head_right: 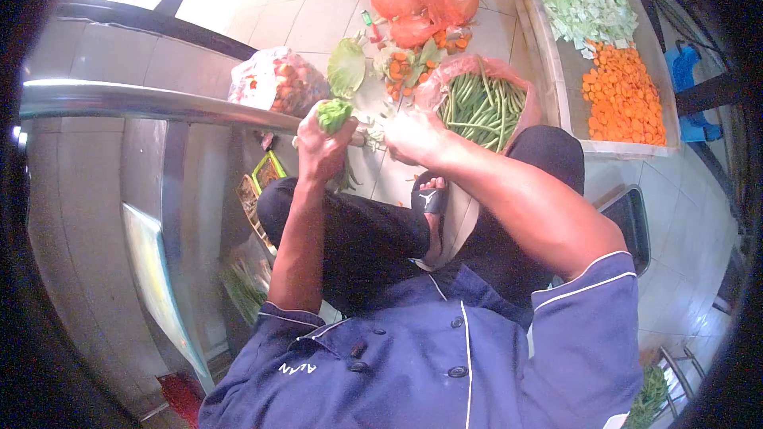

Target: The person sits on the floor and trims the ends of green beans using a small knife. They hold a bundle of beans in one hand and cut the tips off with the other, placing the trimmed beans into a metal tray.

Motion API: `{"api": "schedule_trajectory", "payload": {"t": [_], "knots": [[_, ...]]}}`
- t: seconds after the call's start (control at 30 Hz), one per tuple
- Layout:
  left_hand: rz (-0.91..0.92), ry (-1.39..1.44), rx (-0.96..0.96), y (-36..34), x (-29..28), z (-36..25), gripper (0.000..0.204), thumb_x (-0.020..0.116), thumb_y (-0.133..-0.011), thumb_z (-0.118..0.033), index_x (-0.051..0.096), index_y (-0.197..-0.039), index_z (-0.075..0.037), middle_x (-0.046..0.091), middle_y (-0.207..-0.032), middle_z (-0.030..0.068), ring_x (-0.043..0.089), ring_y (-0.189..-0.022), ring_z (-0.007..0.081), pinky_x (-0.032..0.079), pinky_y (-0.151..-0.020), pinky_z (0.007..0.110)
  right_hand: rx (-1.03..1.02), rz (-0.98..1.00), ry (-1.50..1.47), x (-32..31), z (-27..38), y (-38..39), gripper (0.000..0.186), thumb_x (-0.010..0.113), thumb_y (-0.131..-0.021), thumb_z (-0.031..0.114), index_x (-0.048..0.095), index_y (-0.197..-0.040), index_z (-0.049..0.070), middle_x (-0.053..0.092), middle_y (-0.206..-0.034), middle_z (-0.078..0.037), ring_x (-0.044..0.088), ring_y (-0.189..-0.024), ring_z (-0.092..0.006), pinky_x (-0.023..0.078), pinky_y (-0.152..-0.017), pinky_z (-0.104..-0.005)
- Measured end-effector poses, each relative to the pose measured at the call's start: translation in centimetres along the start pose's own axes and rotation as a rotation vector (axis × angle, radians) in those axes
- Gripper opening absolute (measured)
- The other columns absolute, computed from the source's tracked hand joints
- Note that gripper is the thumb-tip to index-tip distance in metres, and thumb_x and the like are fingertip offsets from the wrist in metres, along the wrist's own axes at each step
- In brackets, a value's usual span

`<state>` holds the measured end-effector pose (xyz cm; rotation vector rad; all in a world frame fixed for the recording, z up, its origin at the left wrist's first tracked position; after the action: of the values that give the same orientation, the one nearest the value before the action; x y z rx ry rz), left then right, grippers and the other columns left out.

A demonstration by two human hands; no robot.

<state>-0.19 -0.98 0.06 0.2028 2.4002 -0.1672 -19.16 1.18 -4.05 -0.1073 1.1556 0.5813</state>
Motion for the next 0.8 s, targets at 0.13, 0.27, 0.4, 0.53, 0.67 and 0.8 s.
{"api": "schedule_trajectory", "payload": {"t": [0.13, 0.27, 0.4, 0.53, 0.67, 0.8], "knots": [[-0.053, 0.334, 0.003, 1.6, -1.1, -2.4, 0.025, 0.075, -0.085, -0.014, 0.065, -0.103, -0.001, 0.07, -0.084, 0.0052, 0.064, -0.077, 0.0128, 0.053, -0.074, 0.031, 0.067, -0.172, -0.198, -2.2, 0.2, 3.2, 0.024, 0.052, -0.099, 0.023, 0.059, -0.106, 0.001, 0.067, -0.078, -0.024, 0.067, -0.077, -0.0438, 0.053, -0.071, -0.0526], [-0.097, 0.479, 0.143, 3.1, -2.1, -3.3, 0.025, 0.076, -0.085, -0.007, 0.063, -0.105, 0.0, 0.068, -0.084, 0.0023, 0.06, -0.077, 0.008, 0.052, -0.073, 0.027, -0.034, -0.365, -0.679, -6.5, 2.3, 4.7, 0.025, 0.055, -0.1, 0.027, 0.056, -0.108, 0.003, 0.067, -0.078, -0.023, 0.068, -0.077, -0.0418, 0.052, -0.067, -0.0493], [-0.034, 0.595, 0.211, 4.7, -1.0, -4.4, 0.03, 0.079, -0.084, -0.008, 0.062, -0.108, 0.001, 0.069, -0.09, 0.0038, 0.064, -0.082, 0.0092, 0.053, -0.075, 0.027, -0.258, -0.472, -0.731, -8.8, 3.8, 7.3, 0.022, 0.069, -0.096, 0.017, 0.063, -0.11, 0.0, 0.061, -0.069, -0.009, 0.066, -0.063, -0.0212, 0.05, -0.062, -0.0377], [-0.039, 0.502, 0.294, 4.6, -0.1, -5.6, 0.04, 0.083, -0.078, -0.009, 0.063, -0.112, 0.0, 0.071, -0.092, 0.0061, 0.068, -0.086, 0.0124, 0.054, -0.078, 0.029, -0.372, -0.569, -0.677, -8.2, 3.8, 7.9, 0.019, 0.074, -0.09, 0.009, 0.068, -0.107, 0.001, 0.066, -0.076, -0.01, 0.07, -0.069, -0.0203, 0.053, -0.062, -0.0343], [-0.022, 0.495, 0.33, 4.1, 1.0, -4.9, 0.045, 0.083, -0.073, -0.007, 0.063, -0.114, -0.001, 0.07, -0.092, 0.007, 0.068, -0.085, 0.0135, 0.055, -0.078, 0.03, -0.481, -0.655, -0.69, -7.9, 3.0, 8.0, 0.025, 0.073, -0.083, 0.002, 0.068, -0.108, 0.001, 0.067, -0.084, -0.015, 0.069, -0.07, -0.0259, 0.053, -0.062, -0.0365], [-0.017, 0.453, 0.336, 4.2, 1.5, -5.5, 0.045, 0.082, -0.073, -0.006, 0.063, -0.114, 0.0, 0.071, -0.094, 0.0077, 0.068, -0.085, 0.0139, 0.055, -0.078, 0.031, -0.464, -0.684, -0.648, -8.6, 2.4, 8.6, 0.028, 0.075, -0.079, 0.006, 0.068, -0.106, 0.001, 0.067, -0.083, -0.015, 0.069, -0.07, -0.0283, 0.053, -0.062, -0.0377]]}}
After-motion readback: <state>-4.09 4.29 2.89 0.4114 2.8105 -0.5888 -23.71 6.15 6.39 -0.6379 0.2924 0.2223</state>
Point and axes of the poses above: each hand's wrist, its own y-axis away from the middle knuckle, its own x-axis out of the palm, z = x × y, the point moved 1 cm from there along -y, towards the middle knuckle
